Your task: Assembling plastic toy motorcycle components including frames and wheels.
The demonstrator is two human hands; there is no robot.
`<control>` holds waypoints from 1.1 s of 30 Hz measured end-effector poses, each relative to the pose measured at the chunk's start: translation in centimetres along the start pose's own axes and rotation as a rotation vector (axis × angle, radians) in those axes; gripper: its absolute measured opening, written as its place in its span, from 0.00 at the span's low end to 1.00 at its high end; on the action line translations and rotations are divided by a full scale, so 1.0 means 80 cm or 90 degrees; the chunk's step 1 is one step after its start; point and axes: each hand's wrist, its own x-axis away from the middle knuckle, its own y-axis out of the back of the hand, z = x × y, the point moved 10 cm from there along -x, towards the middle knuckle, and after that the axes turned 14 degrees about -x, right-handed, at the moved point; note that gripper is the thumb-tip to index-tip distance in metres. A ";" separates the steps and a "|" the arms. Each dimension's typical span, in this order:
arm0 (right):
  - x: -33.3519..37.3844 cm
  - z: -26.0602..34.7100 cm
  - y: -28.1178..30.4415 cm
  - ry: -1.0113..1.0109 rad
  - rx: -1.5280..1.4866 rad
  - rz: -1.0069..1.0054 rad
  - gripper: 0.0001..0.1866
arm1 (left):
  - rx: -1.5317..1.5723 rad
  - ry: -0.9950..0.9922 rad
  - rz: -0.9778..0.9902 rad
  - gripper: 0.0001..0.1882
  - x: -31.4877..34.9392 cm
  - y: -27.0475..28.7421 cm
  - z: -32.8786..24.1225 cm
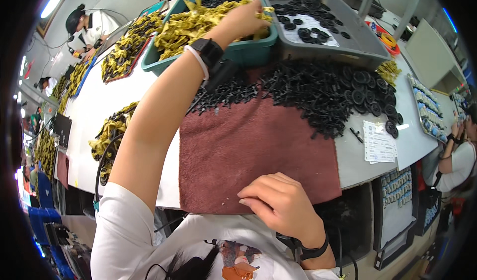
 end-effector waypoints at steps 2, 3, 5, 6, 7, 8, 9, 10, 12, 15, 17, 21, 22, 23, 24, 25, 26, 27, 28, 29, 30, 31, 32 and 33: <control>0.017 -0.003 0.027 -0.009 0.026 -0.061 0.05 | 0.057 0.041 0.024 0.27 -0.017 -0.009 0.032; 0.028 -0.013 0.041 -0.039 0.027 -0.090 0.05 | 0.101 0.069 0.142 0.22 -0.012 -0.012 0.034; 0.034 -0.016 0.047 -0.056 0.024 -0.095 0.05 | 0.027 0.069 -0.086 0.27 -0.008 0.026 0.100; 0.033 -0.015 0.051 -0.060 0.035 -0.097 0.05 | 0.136 0.078 -0.104 0.24 -0.003 0.038 0.117; 0.032 -0.015 0.054 -0.062 0.032 -0.095 0.05 | 0.245 0.089 -0.119 0.22 0.003 0.053 0.126; 0.033 -0.012 0.064 -0.041 0.042 -0.118 0.06 | 0.340 0.092 -0.168 0.13 0.014 0.091 0.104; 0.032 -0.007 0.073 -0.018 0.051 -0.136 0.06 | 0.457 0.129 -0.183 0.10 0.027 0.116 0.088; 0.030 -0.003 0.083 -0.013 0.033 -0.165 0.07 | 0.547 0.172 -0.164 0.08 0.049 0.142 0.063; 0.025 0.006 0.097 0.044 -0.025 -0.204 0.10 | 0.668 0.097 -0.144 0.09 0.092 0.179 0.021; 0.014 0.011 0.107 0.111 -0.280 -0.332 0.23 | 0.805 -0.148 -0.039 0.13 0.195 0.209 -0.085; 0.009 0.018 0.099 0.126 -0.314 -0.323 0.27 | 0.655 -0.057 -0.014 0.17 0.250 0.167 -0.132; 0.006 0.033 0.063 0.166 -0.111 -0.254 0.09 | 0.687 -0.067 -0.072 0.16 0.343 0.143 -0.161; 0.006 0.037 0.050 0.187 -0.028 -0.233 0.09 | 0.821 0.090 0.053 0.16 0.361 0.114 -0.153; 0.005 0.041 0.035 0.206 0.055 -0.212 0.09 | 0.944 0.254 0.184 0.19 0.383 0.080 -0.149; 0.010 0.053 0.015 0.264 0.125 -0.161 0.13 | 0.950 0.267 0.191 0.19 0.395 0.077 -0.145; 0.012 0.051 0.010 0.249 0.121 -0.157 0.13 | 0.884 0.212 0.243 0.23 0.406 0.072 -0.149; 0.012 0.054 0.000 0.255 0.087 -0.115 0.13 | 0.819 0.156 0.294 0.28 0.416 0.068 -0.155; 0.012 0.056 -0.008 0.263 0.053 -0.073 0.14 | 0.826 0.167 0.304 0.28 0.423 0.064 -0.151; 0.009 0.056 -0.013 0.254 0.033 -0.042 0.15 | 0.825 0.182 0.300 0.28 0.427 0.061 -0.145; 0.010 0.052 -0.015 0.240 0.028 -0.040 0.15 | 0.823 0.197 0.296 0.29 0.431 0.058 -0.138; 0.009 0.051 -0.020 0.241 0.032 -0.027 0.15 | 0.810 0.177 0.312 0.26 0.433 0.058 -0.136; 0.009 0.049 -0.025 0.241 0.036 -0.014 0.16 | 0.815 0.181 0.322 0.26 0.437 0.054 -0.136; 0.010 0.048 -0.028 0.244 0.041 -0.026 0.16 | 0.858 0.182 0.305 0.25 0.440 0.054 -0.135; 0.009 0.044 -0.031 0.235 0.041 -0.027 0.16 | 0.901 0.182 0.284 0.23 0.440 0.055 -0.135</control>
